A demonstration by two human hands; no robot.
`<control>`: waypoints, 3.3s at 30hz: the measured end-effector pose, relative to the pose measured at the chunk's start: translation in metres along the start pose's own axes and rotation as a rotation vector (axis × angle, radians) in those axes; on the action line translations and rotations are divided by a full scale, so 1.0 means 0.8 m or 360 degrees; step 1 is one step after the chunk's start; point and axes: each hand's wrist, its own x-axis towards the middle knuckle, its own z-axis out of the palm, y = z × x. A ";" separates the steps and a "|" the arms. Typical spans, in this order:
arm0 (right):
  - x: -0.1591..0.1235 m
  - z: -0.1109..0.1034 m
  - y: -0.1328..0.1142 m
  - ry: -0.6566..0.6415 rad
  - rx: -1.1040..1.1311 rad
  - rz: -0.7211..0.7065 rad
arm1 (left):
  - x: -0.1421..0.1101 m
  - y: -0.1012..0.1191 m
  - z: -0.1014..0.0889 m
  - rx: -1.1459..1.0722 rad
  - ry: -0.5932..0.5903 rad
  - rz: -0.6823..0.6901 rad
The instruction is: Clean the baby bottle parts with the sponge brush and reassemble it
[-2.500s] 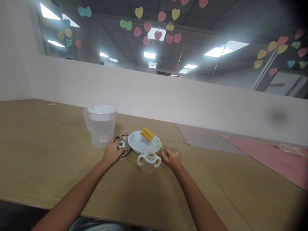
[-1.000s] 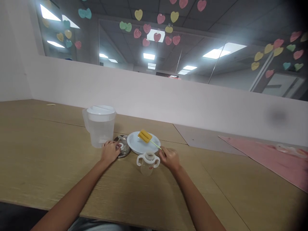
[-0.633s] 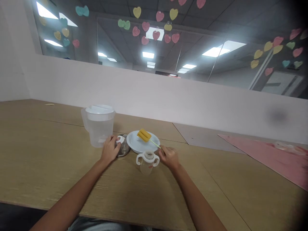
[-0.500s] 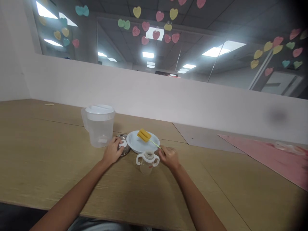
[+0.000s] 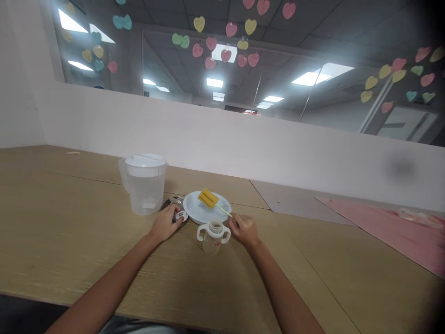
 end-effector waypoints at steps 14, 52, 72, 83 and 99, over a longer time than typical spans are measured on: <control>0.000 0.001 0.000 0.0017 -0.0002 -0.0027 | 0.005 0.001 -0.002 0.0241 0.0031 0.0000; 0.000 -0.002 -0.002 -0.0059 0.0067 0.0211 | -0.041 0.125 0.033 -0.1490 -0.0601 0.0067; 0.028 -0.027 -0.034 0.0266 0.0268 -0.0454 | 0.001 0.034 -0.012 -0.0225 0.1227 0.0285; 0.025 -0.019 -0.046 0.0167 0.0120 -0.0460 | -0.006 0.051 -0.011 0.0118 0.1072 0.0846; 0.005 -0.014 0.014 0.0117 -0.0047 -0.0204 | 0.017 0.038 -0.020 0.0512 0.0956 0.0567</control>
